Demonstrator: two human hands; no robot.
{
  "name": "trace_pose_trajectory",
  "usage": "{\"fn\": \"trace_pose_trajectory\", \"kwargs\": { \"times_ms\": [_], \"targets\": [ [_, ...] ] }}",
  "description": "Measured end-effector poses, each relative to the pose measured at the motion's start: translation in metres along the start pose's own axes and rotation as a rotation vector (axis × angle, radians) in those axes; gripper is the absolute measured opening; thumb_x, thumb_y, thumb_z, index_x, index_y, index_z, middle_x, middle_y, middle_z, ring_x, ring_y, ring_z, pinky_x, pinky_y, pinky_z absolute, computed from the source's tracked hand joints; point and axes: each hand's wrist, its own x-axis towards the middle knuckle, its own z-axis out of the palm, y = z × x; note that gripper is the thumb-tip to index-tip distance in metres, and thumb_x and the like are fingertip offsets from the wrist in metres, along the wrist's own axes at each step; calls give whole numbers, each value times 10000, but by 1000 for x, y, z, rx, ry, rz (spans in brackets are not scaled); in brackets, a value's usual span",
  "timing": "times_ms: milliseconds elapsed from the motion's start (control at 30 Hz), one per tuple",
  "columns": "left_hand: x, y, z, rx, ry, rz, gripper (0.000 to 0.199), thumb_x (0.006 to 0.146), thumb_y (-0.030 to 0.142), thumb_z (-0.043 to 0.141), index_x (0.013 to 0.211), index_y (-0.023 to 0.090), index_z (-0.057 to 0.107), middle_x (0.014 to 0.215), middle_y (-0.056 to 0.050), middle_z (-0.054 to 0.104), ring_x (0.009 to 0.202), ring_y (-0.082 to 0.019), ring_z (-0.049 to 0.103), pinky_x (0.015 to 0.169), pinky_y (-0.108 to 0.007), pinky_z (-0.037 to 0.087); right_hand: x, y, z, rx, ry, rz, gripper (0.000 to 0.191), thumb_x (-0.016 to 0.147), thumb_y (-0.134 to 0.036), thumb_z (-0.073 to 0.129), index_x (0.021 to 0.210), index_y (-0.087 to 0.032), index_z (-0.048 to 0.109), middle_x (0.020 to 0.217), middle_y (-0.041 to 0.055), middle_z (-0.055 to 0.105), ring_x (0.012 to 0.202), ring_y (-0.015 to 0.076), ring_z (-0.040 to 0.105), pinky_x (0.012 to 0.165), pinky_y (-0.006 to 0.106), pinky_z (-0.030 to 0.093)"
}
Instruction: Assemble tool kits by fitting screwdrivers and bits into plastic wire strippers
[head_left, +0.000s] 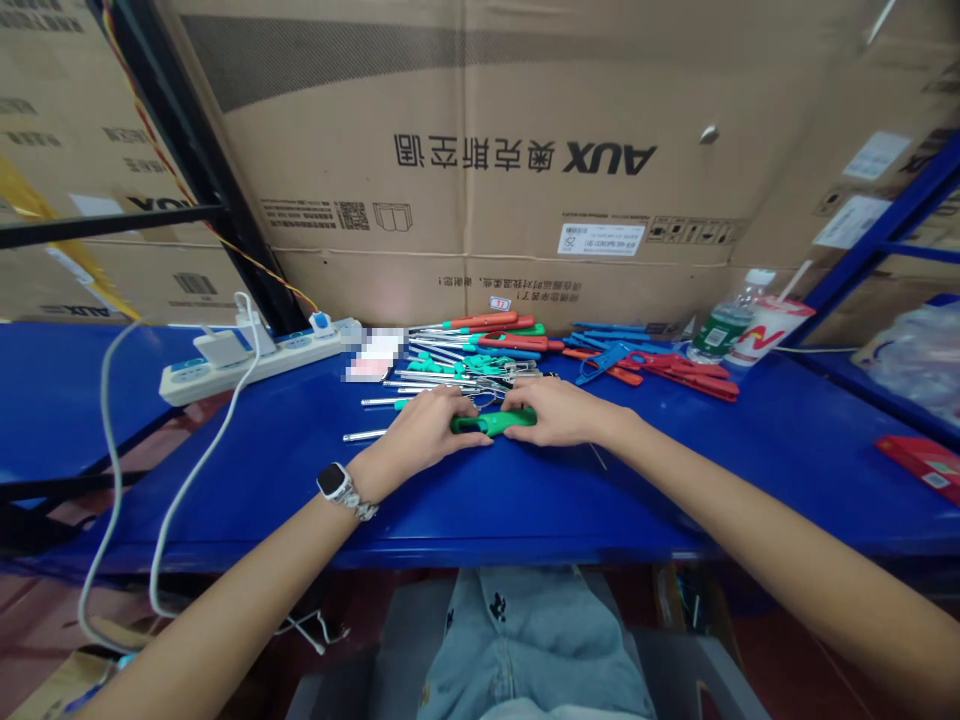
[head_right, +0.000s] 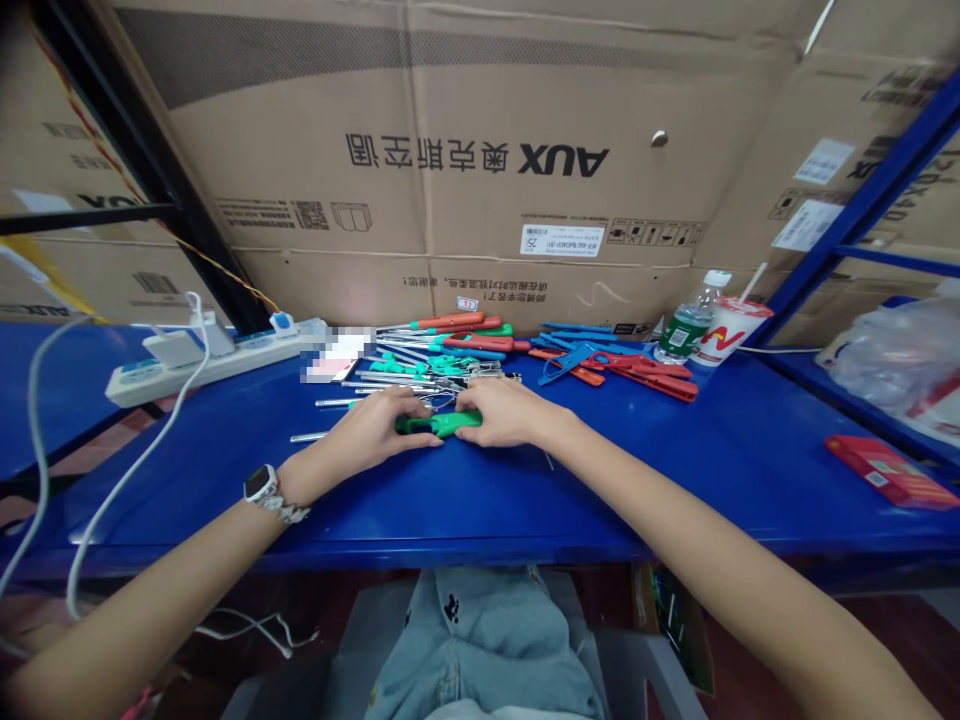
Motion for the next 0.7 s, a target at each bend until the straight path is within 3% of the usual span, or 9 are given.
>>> {"fn": "trace_pose_trajectory", "kwargs": {
  "times_ms": [133,267,433,567,633,700],
  "targets": [
    [-4,-6,7,-122,54,16,362,851,540,749,973,200,724,939,-79,667,893,-266,634,767,-386,497,1,-20,5,-129,-2,-15,344,805,-255,642,1136,-171,683,1144,151,683,1019,323,642,872,418,458],
    [-8,-12,11,-144,54,45,415,876,531,739,1119,196,709,1033,-92,645,923,-259,636,833,-418,526,5,-32,18,-160,31,2,379,828,-314,601,1162,-137,623,1188,186,678,1055,350,645,939,469,454],
    [-11,-8,6,-82,12,122,378,911,468,721,1182,206,686,1101,-100,647,1032,-283,629,903,-431,518,4,-40,28,-229,24,110,386,898,-338,498,1198,-118,603,1095,203,730,902,345,706,793,445,485],
    [-11,-2,4,-20,51,145,355,920,469,702,1178,227,670,1161,-95,658,1118,-302,605,972,-471,476,1,-44,28,-269,-1,178,404,937,-329,454,1219,-79,598,990,216,753,912,357,721,787,433,481],
    [-12,2,0,11,137,148,395,898,494,715,1192,237,657,1197,-95,656,1143,-310,591,992,-489,452,-1,-43,27,-227,13,211,387,951,-325,434,1208,-91,603,1010,209,752,936,353,720,791,424,477],
    [-15,7,-7,10,329,130,402,865,518,734,1133,228,660,1150,-95,663,1097,-302,595,966,-474,455,-2,-40,24,-135,48,279,352,959,-331,416,1168,-129,613,1035,186,751,936,339,717,763,400,470]
  ]
}}
